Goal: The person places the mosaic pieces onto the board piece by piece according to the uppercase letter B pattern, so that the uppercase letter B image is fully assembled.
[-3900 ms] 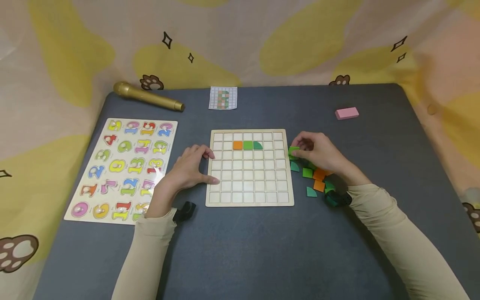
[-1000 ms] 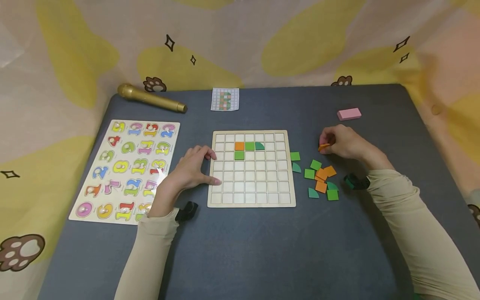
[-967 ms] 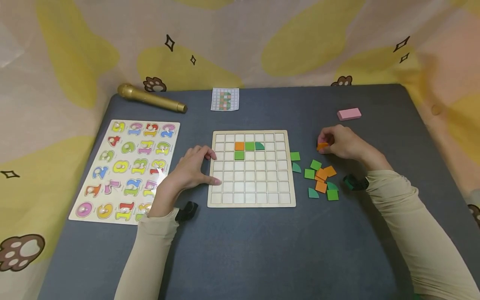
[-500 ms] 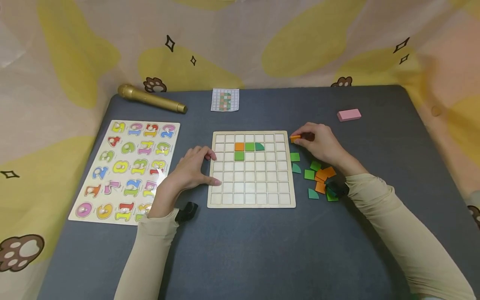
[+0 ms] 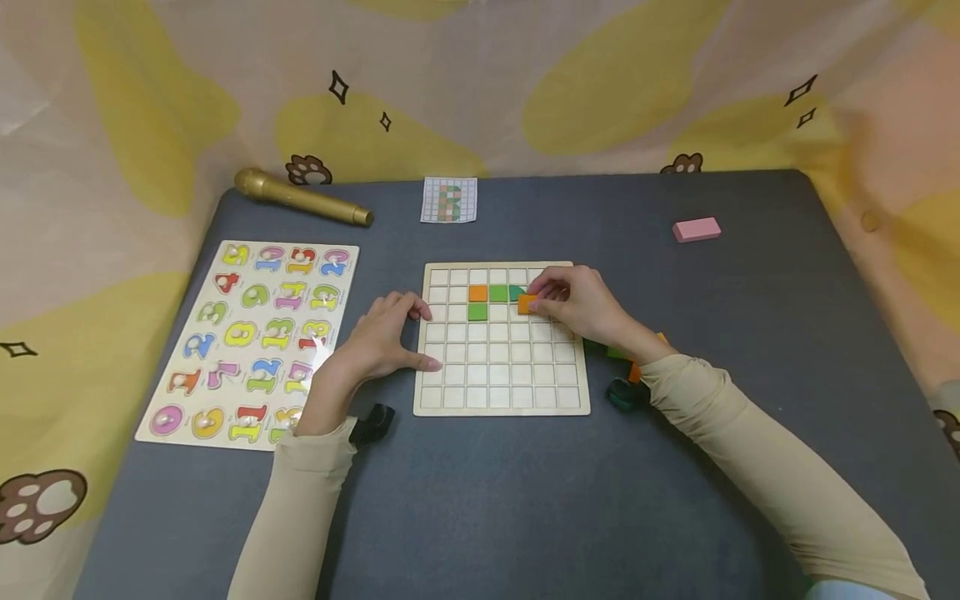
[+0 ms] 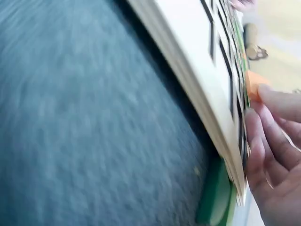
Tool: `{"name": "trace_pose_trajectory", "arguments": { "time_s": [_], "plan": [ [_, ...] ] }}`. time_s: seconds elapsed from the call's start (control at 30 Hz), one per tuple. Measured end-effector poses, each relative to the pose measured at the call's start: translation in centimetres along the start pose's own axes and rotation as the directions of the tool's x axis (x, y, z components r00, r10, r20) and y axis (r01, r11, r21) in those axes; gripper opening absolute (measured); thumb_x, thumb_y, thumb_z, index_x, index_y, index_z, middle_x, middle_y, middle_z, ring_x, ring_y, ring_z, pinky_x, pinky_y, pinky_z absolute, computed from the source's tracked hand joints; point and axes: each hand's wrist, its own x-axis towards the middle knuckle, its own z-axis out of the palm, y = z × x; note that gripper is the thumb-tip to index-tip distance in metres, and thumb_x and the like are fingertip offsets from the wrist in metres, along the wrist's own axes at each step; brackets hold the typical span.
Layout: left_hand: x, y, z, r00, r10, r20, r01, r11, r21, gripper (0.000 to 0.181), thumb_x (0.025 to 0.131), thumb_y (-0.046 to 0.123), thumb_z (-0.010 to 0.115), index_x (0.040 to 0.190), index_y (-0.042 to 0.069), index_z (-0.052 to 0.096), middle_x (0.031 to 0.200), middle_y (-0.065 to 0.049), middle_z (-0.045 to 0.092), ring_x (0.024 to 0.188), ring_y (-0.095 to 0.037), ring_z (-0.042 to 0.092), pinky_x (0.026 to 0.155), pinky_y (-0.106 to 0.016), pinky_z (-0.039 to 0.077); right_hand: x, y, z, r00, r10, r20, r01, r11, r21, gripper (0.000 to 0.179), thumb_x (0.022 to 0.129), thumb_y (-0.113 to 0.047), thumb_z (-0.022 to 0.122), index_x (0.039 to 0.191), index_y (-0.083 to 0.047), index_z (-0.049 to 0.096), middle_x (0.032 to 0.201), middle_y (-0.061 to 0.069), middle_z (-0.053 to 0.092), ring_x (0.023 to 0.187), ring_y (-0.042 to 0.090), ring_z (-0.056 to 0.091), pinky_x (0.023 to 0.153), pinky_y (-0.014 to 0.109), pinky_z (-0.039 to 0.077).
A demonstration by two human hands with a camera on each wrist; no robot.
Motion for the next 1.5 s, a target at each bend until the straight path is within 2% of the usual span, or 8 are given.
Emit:
{"name": "trace_pose_trajectory", "arguments": {
  "time_s": [0.27, 0.57, 1.1, 1.5],
  "plan": [
    [-0.07, -0.10, 0.01, 1.000, 0.002, -0.003, -0.002, 1.000, 0.002, 0.067, 0.075, 0.032, 0.099, 0.124, 0.014, 0.057, 0.132, -0.014, 0.052, 0.128, -0.035, 0.042, 0.113, -0.061, 0.032, 0.63, -0.57, 1.01, 1.000, 0.010, 0.027, -0.009, 0.999, -0.051, 0.011, 0.090, -0.012, 0.086, 0.098, -0.008, 0.080, 0.092, 0.007, 0.073, 0.083, 0.021, 0.061, 0.074, 0.031, 0.046],
    [-0.09, -0.07, 0.03, 1.000, 0.000, -0.003, 0.000, 1.000, -0.004, 0.067, 0.075, 0.032, 0.098, 0.124, 0.014, 0.057, 0.132, -0.014, 0.052, 0.129, -0.036, 0.041, 0.113, -0.062, 0.032, 0.71, -1.00, 0.87, 0.997, 0.065, 0.031, -0.061, 0.992, -0.115, 0.040, 0.089, -0.013, 0.087, 0.125, -0.003, 0.074, 0.109, 0.013, 0.064, 0.096, 0.028, 0.052, 0.085, 0.037, 0.041],
    [-0.13, 0.06, 0.03, 1.000, -0.001, 0.000, 0.001, 1.000, 0.004, 0.067, 0.075, 0.032, 0.098, 0.124, 0.013, 0.056, 0.131, -0.014, 0.052, 0.128, -0.035, 0.042, 0.113, -0.062, 0.032, 0.82, -0.99, 0.93, 0.993, 0.091, 0.073, -0.083, 0.991, -0.107, 0.039, 0.087, -0.011, 0.089, 0.121, -0.003, 0.072, 0.109, 0.013, 0.064, 0.097, 0.028, 0.052, 0.086, 0.037, 0.040],
    [-0.09, -0.02, 0.04, 1.000, 0.001, -0.003, -0.001, 1.000, -0.001, 0.067, 0.075, 0.031, 0.098, 0.124, 0.014, 0.056, 0.132, -0.014, 0.052, 0.129, -0.036, 0.041, 0.113, -0.062, 0.032, 0.99, -0.84, 0.93, 0.991, 0.115, 0.064, -0.109, 0.990, -0.095, 0.032, 0.092, -0.012, 0.084, 0.119, -0.003, 0.070, 0.108, 0.013, 0.064, 0.095, 0.027, 0.050, 0.084, 0.037, 0.038]
  ]
}}
